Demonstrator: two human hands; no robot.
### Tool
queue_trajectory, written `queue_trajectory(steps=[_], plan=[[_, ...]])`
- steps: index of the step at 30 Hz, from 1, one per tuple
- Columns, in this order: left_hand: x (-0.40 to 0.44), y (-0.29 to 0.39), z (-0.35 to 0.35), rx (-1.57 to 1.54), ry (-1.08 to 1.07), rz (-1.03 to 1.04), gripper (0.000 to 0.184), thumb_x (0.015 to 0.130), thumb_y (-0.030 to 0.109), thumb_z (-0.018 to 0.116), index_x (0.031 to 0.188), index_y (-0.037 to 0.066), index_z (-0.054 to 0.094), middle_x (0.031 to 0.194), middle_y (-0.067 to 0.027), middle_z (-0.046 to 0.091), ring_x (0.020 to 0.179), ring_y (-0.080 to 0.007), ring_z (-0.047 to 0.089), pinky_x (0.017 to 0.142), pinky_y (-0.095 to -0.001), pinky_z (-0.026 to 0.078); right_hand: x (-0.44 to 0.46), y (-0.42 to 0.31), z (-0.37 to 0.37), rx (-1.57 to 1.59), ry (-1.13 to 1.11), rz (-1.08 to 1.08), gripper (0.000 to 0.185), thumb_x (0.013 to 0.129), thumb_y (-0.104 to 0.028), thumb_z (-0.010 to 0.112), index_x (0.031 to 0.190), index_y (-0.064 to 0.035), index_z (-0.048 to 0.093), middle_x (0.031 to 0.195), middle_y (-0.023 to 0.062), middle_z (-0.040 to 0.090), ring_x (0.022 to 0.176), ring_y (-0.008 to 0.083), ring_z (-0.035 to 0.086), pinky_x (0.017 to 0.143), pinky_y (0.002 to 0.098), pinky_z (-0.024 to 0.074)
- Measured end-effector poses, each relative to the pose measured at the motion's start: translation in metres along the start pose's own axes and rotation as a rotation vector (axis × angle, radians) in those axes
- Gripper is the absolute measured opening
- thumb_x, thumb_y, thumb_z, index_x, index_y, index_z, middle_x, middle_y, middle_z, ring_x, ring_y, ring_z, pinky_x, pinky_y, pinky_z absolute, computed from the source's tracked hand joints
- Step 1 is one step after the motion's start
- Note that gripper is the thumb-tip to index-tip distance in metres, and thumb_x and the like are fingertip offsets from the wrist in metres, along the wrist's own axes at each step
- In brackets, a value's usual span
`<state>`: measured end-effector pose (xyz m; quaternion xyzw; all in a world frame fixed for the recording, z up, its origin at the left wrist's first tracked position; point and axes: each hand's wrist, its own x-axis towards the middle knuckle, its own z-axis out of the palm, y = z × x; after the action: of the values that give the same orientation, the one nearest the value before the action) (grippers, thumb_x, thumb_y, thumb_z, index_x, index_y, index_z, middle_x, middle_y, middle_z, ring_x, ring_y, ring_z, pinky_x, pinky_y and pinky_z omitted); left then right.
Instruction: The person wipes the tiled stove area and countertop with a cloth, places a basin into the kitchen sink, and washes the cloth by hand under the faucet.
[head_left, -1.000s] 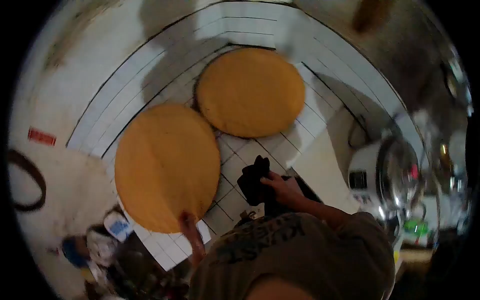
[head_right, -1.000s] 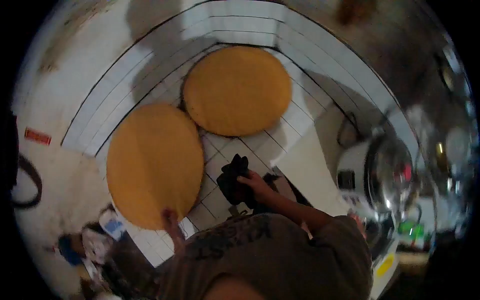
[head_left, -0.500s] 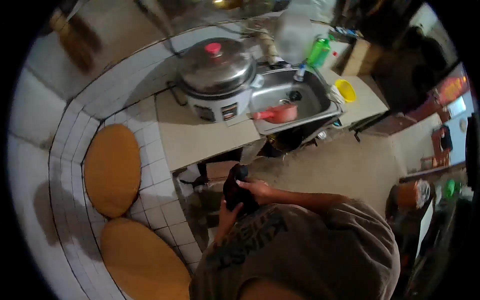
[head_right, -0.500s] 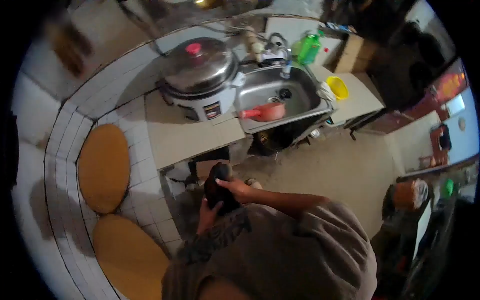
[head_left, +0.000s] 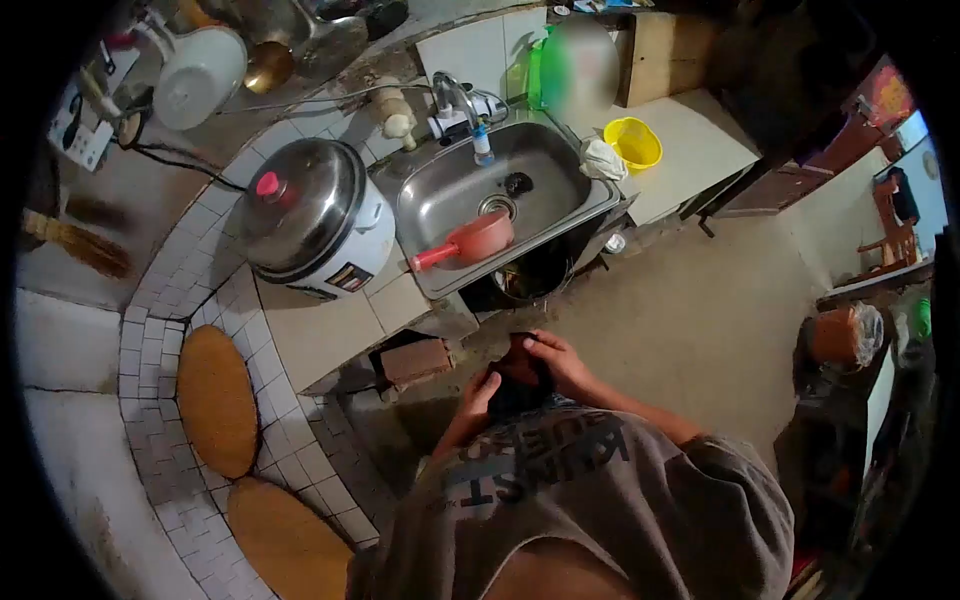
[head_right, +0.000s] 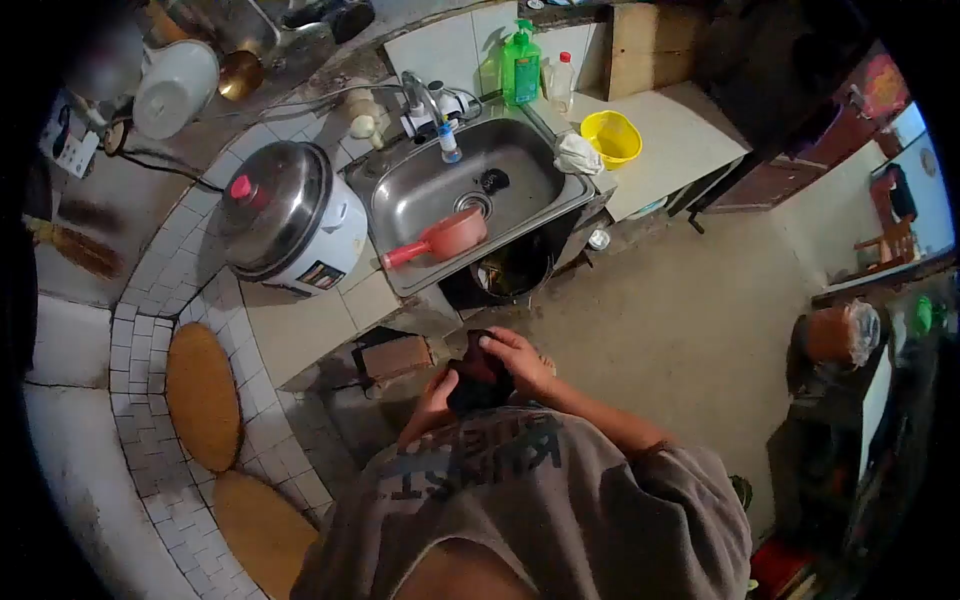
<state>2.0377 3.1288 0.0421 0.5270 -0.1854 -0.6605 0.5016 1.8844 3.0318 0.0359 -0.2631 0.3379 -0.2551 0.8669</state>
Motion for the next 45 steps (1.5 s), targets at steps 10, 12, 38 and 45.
queue_trajectory(steps=[10,12,38,45], plan=[[0.162,0.031,-0.067,0.995,0.446,0.515,0.022,0.083,0.017,0.056,0.102,0.005,0.056,0.093,-0.006,0.059,0.092,-0.0198,0.054,0.082,-0.0291,0.042,-0.03,-0.072,-0.094,-0.059,0.226,-0.1,0.022,0.082,-0.017,0.061,0.099,-0.0058,0.055,0.085,0.0022,0.057,0.075,0.0118,0.054,0.063,0.025,0.0448],[0.193,0.082,-0.077,1.522,0.584,0.645,0.032,0.08,0.017,0.058,0.11,0.007,0.053,0.114,-0.0117,0.054,0.114,-0.0294,0.044,0.097,-0.0388,0.032,-0.049,-0.075,-0.113,-0.019,0.289,-0.07,0.019,0.082,-0.017,0.06,0.097,-0.0056,0.054,0.083,0.0031,0.057,0.074,0.013,0.055,0.063,0.0258,0.0455],[-0.03,0.065,-0.092,1.158,0.549,0.199,0.05,0.075,0.037,0.064,0.114,0.008,0.051,0.094,-0.0156,0.061,0.086,-0.0338,0.059,0.073,-0.0396,0.047,0.054,-0.078,-0.05,0.12,0.034,-0.185,0.04,0.085,-0.03,0.052,0.109,0.0014,0.05,0.103,0.0158,0.058,0.093,0.0292,0.058,0.08,0.0389,0.048],[-0.118,0.03,-0.183,0.986,1.166,0.05,0.042,0.075,0.038,0.063,0.099,0.005,0.055,0.087,-0.0182,0.061,0.083,-0.0377,0.058,0.071,-0.0433,0.046,0.082,-0.039,0.007,0.091,0.016,-0.035,0.028,0.084,-0.022,0.054,0.104,-0.0021,0.051,0.095,0.0122,0.06,0.084,0.0261,0.061,0.071,0.0354,0.0514]])
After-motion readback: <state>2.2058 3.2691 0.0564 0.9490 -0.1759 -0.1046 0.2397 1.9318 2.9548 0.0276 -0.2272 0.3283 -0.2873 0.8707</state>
